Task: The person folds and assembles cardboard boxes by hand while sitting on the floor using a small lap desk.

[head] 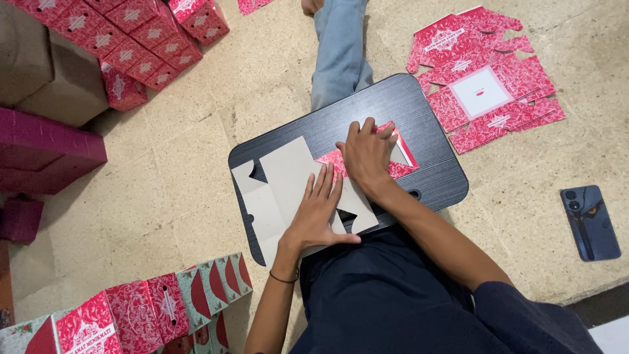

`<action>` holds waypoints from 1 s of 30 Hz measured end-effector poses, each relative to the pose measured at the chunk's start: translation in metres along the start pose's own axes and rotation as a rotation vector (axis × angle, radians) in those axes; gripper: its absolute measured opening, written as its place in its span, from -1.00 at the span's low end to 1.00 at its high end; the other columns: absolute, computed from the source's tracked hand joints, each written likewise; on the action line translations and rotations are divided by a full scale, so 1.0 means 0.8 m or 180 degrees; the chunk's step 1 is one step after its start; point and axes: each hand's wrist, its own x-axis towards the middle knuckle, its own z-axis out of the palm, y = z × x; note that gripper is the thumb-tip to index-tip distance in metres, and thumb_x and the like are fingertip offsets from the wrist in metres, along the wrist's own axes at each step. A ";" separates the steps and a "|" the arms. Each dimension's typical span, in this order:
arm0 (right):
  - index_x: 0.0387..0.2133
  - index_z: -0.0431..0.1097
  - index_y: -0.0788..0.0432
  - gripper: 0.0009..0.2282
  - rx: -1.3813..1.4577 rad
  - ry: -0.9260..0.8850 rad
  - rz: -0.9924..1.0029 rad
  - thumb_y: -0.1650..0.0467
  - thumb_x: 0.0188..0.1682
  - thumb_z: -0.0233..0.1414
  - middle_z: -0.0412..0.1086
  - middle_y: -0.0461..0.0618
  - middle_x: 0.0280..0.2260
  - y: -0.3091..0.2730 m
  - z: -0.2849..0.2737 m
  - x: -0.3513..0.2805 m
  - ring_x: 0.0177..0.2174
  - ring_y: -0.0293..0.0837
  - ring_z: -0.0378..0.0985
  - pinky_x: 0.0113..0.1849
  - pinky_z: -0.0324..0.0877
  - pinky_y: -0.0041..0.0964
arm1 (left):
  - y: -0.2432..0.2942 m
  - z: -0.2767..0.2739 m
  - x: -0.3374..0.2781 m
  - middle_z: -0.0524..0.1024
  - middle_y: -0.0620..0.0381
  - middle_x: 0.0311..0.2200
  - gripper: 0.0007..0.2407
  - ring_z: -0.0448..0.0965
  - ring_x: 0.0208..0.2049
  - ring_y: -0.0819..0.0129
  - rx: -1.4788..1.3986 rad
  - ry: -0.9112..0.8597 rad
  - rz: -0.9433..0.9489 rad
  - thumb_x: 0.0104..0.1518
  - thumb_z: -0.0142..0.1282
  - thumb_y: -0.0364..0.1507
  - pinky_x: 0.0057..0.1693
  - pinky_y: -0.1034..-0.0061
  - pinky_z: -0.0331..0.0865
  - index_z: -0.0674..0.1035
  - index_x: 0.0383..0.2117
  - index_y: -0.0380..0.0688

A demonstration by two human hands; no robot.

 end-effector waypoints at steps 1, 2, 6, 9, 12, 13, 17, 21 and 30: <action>-0.21 0.31 0.28 -0.55 0.0002 0.0011 -0.0005 0.08 0.03 0.09 0.29 0.32 -0.20 0.000 -0.004 -0.002 -0.02 0.82 0.28 -0.08 0.22 0.66 | 0.000 0.003 0.000 -0.17 -0.37 0.45 0.20 -0.31 0.48 -0.23 0.0007 0.0009 0.0000 -0.33 0.15 0.34 0.48 -0.02 -0.50 0.01 0.40 -0.33; -0.21 0.32 0.28 -0.56 0.0021 0.0029 -0.0034 0.09 0.05 0.08 0.29 0.30 -0.21 0.000 -0.007 -0.004 -0.03 0.81 0.29 -0.08 0.25 0.64 | 0.001 0.006 0.001 -0.19 -0.40 0.44 0.24 -0.32 0.48 -0.26 0.0072 0.0071 0.0050 -0.38 0.18 0.34 0.48 -0.05 -0.50 0.00 0.40 -0.36; -0.23 0.33 0.27 -0.56 0.0012 0.0144 -0.0097 0.08 0.05 0.09 0.31 0.27 -0.22 0.002 -0.010 -0.008 -0.05 0.78 0.33 -0.11 0.31 0.59 | -0.001 0.012 0.000 -0.19 -0.42 0.44 0.22 -0.33 0.47 -0.29 0.0024 0.0152 0.0073 -0.34 0.22 0.31 0.47 -0.09 -0.50 -0.01 0.40 -0.36; -0.24 0.35 0.27 -0.55 -0.0014 0.0142 -0.0159 0.06 0.08 0.04 0.32 0.25 -0.25 0.005 -0.015 -0.009 -0.07 0.74 0.38 -0.14 0.37 0.54 | -0.016 0.023 0.004 -0.15 -0.36 0.45 0.03 -0.29 0.48 -0.24 -0.0118 0.0197 0.0078 -0.14 0.19 0.15 0.47 -0.08 -0.47 0.04 0.41 -0.30; -0.23 0.38 0.28 -0.51 0.0067 0.0042 -0.0278 0.02 0.11 -0.06 0.32 0.31 -0.25 0.013 -0.028 -0.012 -0.08 0.70 0.42 -0.14 0.38 0.54 | -0.015 0.017 0.003 -0.07 -0.31 0.45 -0.19 -0.22 0.48 -0.19 -0.0336 0.0189 -0.0069 0.10 -0.05 0.09 0.48 -0.05 -0.42 0.12 0.40 -0.25; -0.23 0.38 0.28 -0.51 0.0059 0.0041 -0.0283 0.02 0.11 -0.06 0.32 0.31 -0.25 0.026 -0.019 -0.008 -0.08 0.70 0.42 -0.14 0.38 0.54 | -0.014 0.014 0.005 -0.07 -0.31 0.45 -0.19 -0.22 0.48 -0.19 -0.0344 0.0195 -0.0070 0.10 -0.05 0.09 0.48 -0.05 -0.42 0.12 0.40 -0.25; -0.10 0.42 0.28 -0.46 0.0818 -0.0265 -0.0668 0.04 0.22 -0.28 0.40 0.28 -0.17 0.077 -0.040 -0.018 -0.05 0.60 0.45 -0.15 0.44 0.40 | -0.014 0.019 0.009 0.14 -0.11 0.40 -0.55 0.06 0.43 -0.10 -0.1067 0.0700 -0.0401 0.29 -0.09 -0.17 0.47 0.00 -0.24 0.40 0.26 -0.08; 0.17 0.31 0.35 -0.58 0.1320 -0.0853 -0.1041 0.26 0.21 -0.19 0.21 0.40 0.25 0.091 -0.102 -0.037 0.24 0.52 0.11 0.14 0.19 0.32 | -0.023 0.030 0.013 0.32 0.01 0.33 -0.82 0.26 0.35 -0.03 -0.1141 0.1100 -0.0461 0.25 0.11 -0.34 0.44 -0.02 -0.03 0.67 -0.20 -0.17; 0.31 0.09 0.44 -0.40 0.0685 -0.0647 -0.1291 0.33 0.04 0.04 0.00 0.43 0.35 0.087 -0.051 -0.054 0.32 0.54 -0.14 0.27 -0.17 0.30 | -0.005 0.031 0.022 0.42 -0.06 0.23 -0.58 0.33 0.30 -0.05 -0.1265 0.1527 -0.0671 0.18 0.19 -0.43 0.43 -0.02 -0.02 0.45 0.20 -0.18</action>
